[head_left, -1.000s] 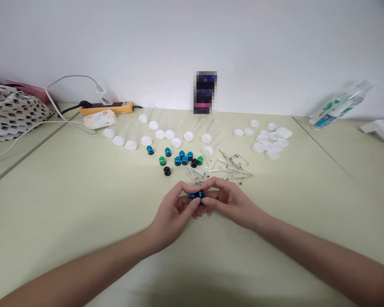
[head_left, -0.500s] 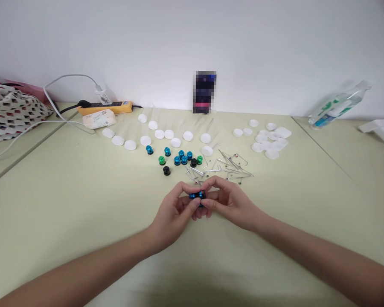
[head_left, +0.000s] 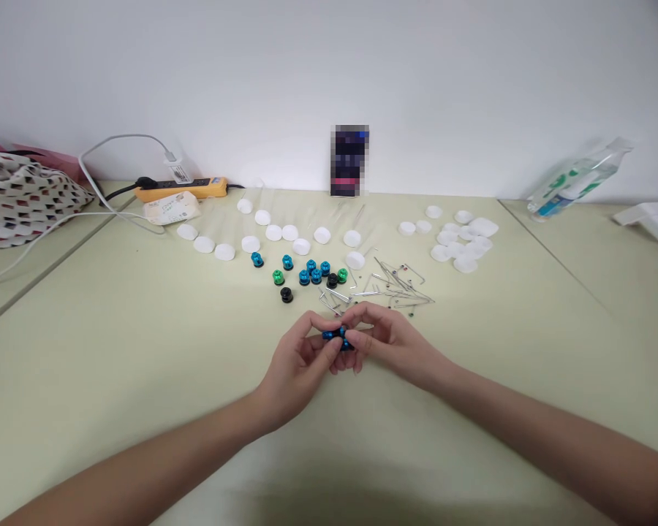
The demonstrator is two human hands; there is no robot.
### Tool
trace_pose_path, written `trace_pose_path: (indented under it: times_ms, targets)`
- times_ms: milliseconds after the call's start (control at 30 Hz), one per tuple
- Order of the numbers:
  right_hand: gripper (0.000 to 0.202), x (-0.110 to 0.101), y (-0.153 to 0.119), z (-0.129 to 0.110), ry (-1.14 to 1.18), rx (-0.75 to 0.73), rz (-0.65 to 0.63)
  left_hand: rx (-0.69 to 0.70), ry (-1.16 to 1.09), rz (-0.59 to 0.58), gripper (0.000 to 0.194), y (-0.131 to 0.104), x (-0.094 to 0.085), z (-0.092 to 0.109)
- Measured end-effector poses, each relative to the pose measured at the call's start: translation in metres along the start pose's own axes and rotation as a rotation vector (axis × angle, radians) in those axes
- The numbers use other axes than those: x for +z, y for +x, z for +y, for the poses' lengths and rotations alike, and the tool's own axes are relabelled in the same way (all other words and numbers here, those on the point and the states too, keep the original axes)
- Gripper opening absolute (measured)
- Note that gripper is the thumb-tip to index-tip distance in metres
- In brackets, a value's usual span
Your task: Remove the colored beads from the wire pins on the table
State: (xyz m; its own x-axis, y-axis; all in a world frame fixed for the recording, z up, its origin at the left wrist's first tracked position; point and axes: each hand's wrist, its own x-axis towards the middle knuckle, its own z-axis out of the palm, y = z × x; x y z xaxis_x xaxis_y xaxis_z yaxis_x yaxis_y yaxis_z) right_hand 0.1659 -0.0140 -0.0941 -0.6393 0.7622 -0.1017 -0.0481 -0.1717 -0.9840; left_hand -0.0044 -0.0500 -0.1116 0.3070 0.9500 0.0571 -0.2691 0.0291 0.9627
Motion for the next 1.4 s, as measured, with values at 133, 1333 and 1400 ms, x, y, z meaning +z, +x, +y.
trace_pose_path:
  times_ms: [133,1333,1400]
  targets:
    - [0.022,-0.0002,-0.0007,0.0008,-0.042,0.007,-0.005,-0.018,0.004,-0.004,0.012,-0.0013,0.0005,-0.0002]
    - [0.02,-0.001,0.0,0.0063,-0.04,-0.024,0.009,-0.054,0.048,0.011,0.013,0.0,-0.0025,0.0012]
    - [0.018,-0.0018,0.0001,0.0064,-0.047,-0.024,0.007,-0.05,0.052,0.002,0.013,-0.0003,-0.0024,0.0011]
